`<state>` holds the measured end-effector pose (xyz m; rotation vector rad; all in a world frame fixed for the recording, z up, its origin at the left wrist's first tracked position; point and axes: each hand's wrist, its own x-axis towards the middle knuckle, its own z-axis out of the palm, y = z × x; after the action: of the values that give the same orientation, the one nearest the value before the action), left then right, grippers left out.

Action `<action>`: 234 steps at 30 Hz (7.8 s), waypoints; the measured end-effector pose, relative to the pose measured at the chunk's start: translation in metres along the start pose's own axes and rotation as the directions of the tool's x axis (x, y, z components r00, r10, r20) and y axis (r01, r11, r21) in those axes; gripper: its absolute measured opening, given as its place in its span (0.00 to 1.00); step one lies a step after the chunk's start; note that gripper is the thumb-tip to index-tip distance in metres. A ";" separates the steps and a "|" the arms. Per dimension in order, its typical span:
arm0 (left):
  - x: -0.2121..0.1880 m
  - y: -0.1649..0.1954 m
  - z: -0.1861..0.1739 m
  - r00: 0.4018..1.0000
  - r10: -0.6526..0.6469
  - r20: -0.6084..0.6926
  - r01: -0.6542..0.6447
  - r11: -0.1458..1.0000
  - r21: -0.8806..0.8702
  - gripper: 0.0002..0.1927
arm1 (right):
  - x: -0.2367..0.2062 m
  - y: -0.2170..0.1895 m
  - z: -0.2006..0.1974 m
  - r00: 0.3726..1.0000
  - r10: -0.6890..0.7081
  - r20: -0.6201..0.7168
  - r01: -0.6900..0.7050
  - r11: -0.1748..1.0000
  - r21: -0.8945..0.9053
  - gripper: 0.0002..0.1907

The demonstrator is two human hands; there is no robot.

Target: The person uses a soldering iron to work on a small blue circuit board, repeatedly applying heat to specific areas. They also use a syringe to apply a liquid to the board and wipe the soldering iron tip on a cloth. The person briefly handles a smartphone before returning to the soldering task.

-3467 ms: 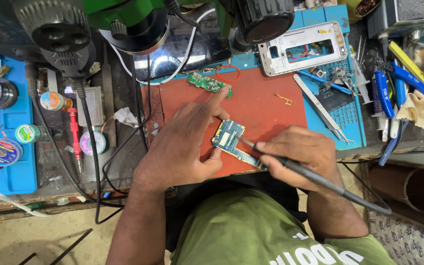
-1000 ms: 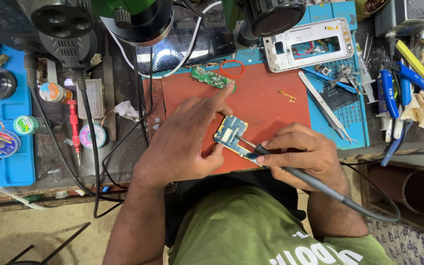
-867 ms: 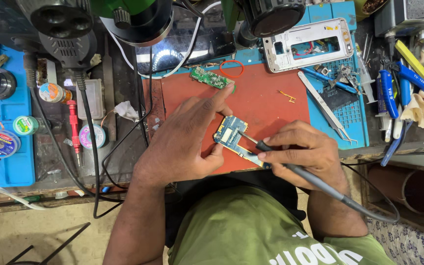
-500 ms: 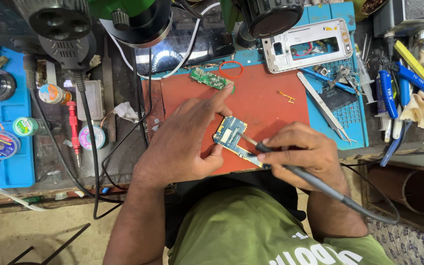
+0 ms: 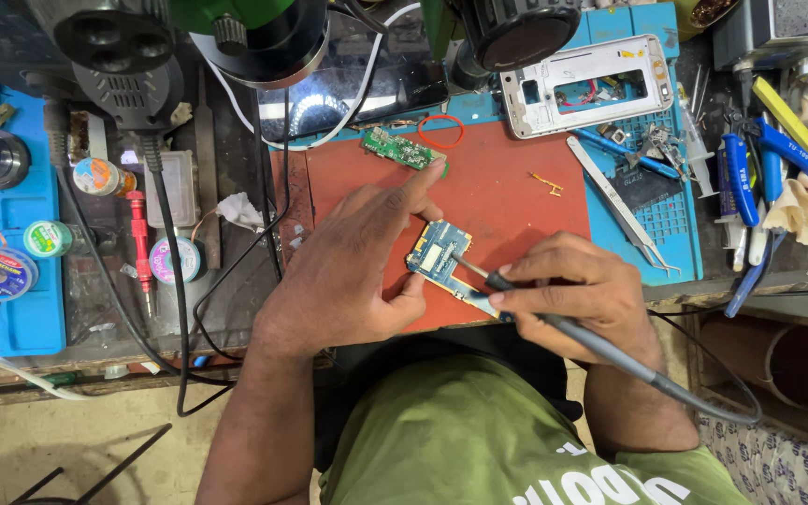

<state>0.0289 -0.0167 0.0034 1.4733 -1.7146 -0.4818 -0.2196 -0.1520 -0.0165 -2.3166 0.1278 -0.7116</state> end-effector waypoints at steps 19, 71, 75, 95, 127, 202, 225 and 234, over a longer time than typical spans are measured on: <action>0.000 0.001 -0.001 1.000 -0.021 0.013 0.021 1.000 -0.008 0.52 | 0.001 -0.004 0.002 0.995 0.072 -0.063 -0.072 0.997 -0.007 0.15; 0.013 0.008 0.000 0.996 -0.069 0.055 0.070 0.997 -0.022 0.50 | -0.015 0.022 -0.091 0.904 0.212 -0.370 -0.405 0.700 -0.588 0.16; 0.012 0.007 -0.001 0.998 -0.042 0.044 0.044 0.999 -0.025 0.51 | -0.005 0.035 -0.112 0.926 0.244 -0.289 -0.373 0.714 -0.593 0.23; 0.013 0.007 0.000 0.996 -0.076 0.049 0.077 0.997 0.001 0.50 | -0.027 0.054 -0.125 0.887 0.186 -0.423 -0.428 0.673 -0.603 0.17; 0.016 0.014 -0.001 0.984 -0.166 0.058 0.166 0.986 0.005 0.51 | 0.056 0.047 -0.080 0.998 -0.050 0.028 0.057 0.823 -0.565 0.13; -0.001 -0.003 0.000 1.000 -0.019 -0.005 0.019 1.000 0.004 0.52 | 0.008 -0.024 0.020 0.977 0.079 -0.200 -0.100 0.990 -0.095 0.13; -0.004 -0.005 -0.001 1.000 -0.014 -0.027 0.013 1.000 -0.014 0.49 | 0.012 -0.037 0.019 0.947 0.243 -0.211 -0.257 0.965 -0.043 0.12; -0.007 -0.006 -0.001 1.000 -0.020 -0.018 0.020 0.999 -0.027 0.48 | 0.009 -0.039 0.022 0.942 0.263 -0.208 -0.277 0.960 -0.039 0.13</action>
<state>0.0333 -0.0111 -0.0030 1.4722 -1.6742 -0.4988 -0.2048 -0.1116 -0.0002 -2.2264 0.5596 -0.8069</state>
